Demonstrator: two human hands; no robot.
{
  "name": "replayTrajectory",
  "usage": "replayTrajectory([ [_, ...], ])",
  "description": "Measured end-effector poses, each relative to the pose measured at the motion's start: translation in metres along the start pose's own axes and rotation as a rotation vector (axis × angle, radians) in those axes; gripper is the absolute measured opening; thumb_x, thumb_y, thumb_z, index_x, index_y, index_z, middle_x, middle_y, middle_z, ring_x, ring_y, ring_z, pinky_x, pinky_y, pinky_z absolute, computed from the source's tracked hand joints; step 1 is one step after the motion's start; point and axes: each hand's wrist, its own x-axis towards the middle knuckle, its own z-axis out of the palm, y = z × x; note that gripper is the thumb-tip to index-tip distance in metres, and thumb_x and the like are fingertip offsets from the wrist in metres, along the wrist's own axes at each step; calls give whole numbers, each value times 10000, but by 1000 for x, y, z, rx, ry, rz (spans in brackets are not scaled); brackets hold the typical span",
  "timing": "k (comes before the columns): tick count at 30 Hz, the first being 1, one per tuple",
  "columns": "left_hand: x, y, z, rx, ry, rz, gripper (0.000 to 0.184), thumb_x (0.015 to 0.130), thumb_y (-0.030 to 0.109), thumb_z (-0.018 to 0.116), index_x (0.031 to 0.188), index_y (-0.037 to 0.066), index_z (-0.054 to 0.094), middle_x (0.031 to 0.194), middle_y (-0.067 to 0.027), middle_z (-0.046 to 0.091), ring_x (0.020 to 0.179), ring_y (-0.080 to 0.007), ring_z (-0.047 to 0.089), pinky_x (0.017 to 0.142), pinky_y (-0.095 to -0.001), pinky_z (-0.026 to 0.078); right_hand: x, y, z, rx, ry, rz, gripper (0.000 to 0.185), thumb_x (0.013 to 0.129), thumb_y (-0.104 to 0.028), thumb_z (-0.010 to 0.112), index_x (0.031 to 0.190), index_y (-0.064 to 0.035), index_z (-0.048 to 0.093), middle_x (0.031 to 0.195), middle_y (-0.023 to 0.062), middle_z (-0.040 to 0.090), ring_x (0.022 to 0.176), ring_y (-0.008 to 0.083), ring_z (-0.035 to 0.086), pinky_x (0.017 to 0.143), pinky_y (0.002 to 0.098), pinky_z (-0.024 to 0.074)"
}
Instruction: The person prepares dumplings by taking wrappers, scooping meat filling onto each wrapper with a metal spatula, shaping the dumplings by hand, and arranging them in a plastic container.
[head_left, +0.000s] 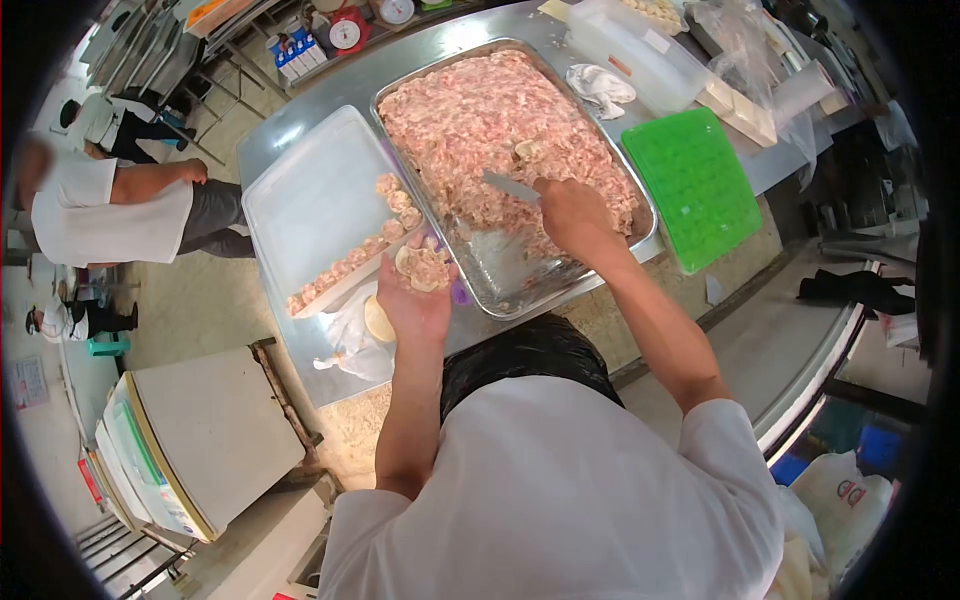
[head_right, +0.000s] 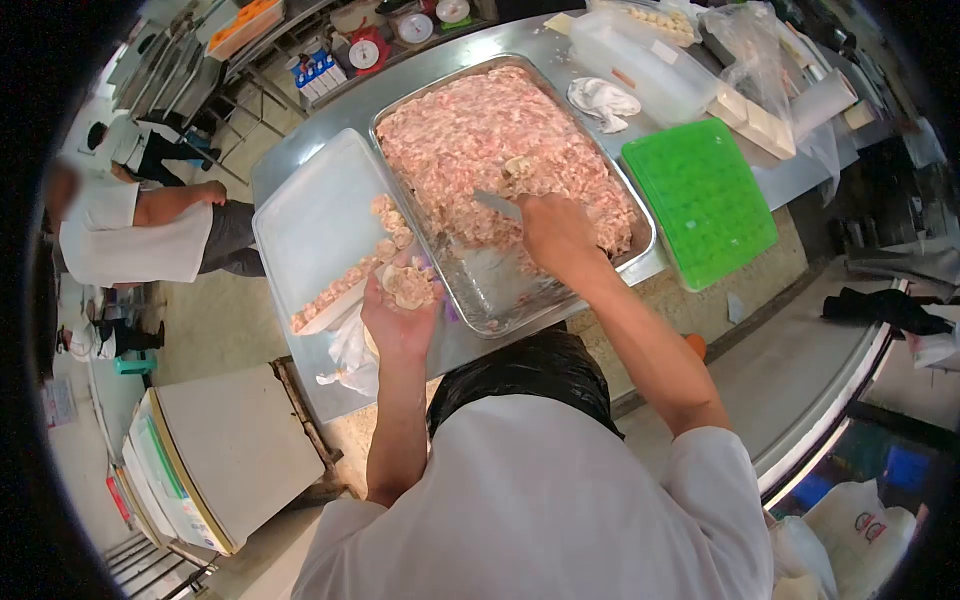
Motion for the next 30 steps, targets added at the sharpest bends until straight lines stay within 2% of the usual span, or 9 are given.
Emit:
replayTrajectory([
  [4, -10, 4, 5, -39, 126, 66, 463, 1065, 475, 351, 1198, 96, 580, 1081, -36, 645, 938, -268, 615, 751, -462, 481, 7, 0, 7, -43, -35, -4, 193, 866, -54, 572, 1005, -3, 695, 910, 255, 706, 877, 424, 703, 791, 520, 556],
  [7, -4, 8, -16, -8, 40, 70, 460, 1051, 456, 373, 1205, 75, 580, 1076, -93, 617, 947, -297, 558, 787, -465, 444, 8, -6, -4, -41, -53, 51, 196, 879, -57, 562, 1013, -4, 695, 913, 247, 710, 889, 418, 705, 800, 519, 557],
  [13, -3, 8, -20, 31, 70, 70, 443, 1056, 438, 364, 1193, 77, 581, 1046, -90, 615, 911, -297, 560, 777, -462, 441, 14, -5, -3, -21, -20, 68, 220, 896, -46, 546, 1053, -34, 698, 891, 255, 702, 886, 436, 684, 809, 536, 526],
  [18, -6, 4, -13, 50, 47, 53, 411, 1072, 428, 352, 1113, 101, 597, 1009, -44, 644, 907, -248, 607, 743, -442, 476, 21, 4, 17, 48, -30, 53, 251, 907, -60, 569, 1121, -26, 696, 891, 274, 690, 847, 431, 682, 796, 515, 527],
  [21, -1, 6, -19, 10, -71, 24, 394, 1072, 417, 355, 1131, 109, 594, 1031, -38, 646, 929, -244, 614, 777, -457, 493, 17, 23, 17, 412, 32, -144, 212, 952, -98, 584, 1114, -15, 692, 780, 189, 684, 683, 303, 679, 654, 409, 539],
  [24, -6, 9, -5, 8, -41, 62, 382, 1069, 410, 362, 1172, 115, 581, 1070, -38, 640, 952, -251, 618, 827, -473, 504, 4, 17, -8, 700, -296, 57, 203, 995, -127, 576, 1120, -20, 694, 695, 60, 617, 585, 135, 589, 537, 283, 474],
  [27, -2, 12, 15, 42, -25, 100, 385, 1069, 414, 369, 1191, 110, 572, 1109, -62, 623, 985, -285, 589, 906, -497, 474, -24, -12, -42, 880, -496, 196, 198, 952, -62, 577, 1101, 3, 690, 716, 79, 594, 612, 179, 559, 616, 344, 484],
  [28, -1, 12, 17, 54, -41, 105, 388, 1069, 416, 372, 1194, 107, 570, 1121, -73, 616, 998, -300, 574, 936, -506, 458, -33, -13, -33, 936, -502, 161, 215, 962, -51, 583, 1143, -12, 691, 740, 97, 609, 604, 221, 574, 613, 358, 485],
  [30, -1, 10, 22, 20, -38, 123, 370, 1068, 402, 385, 1220, 110, 553, 1137, -75, 614, 1014, -299, 566, 934, -506, 465, -56, -20, -2, 762, -171, -232, 258, 941, -37, 604, 1184, -31, 690, 763, 120, 612, 615, 269, 585, 609, 376, 487],
])
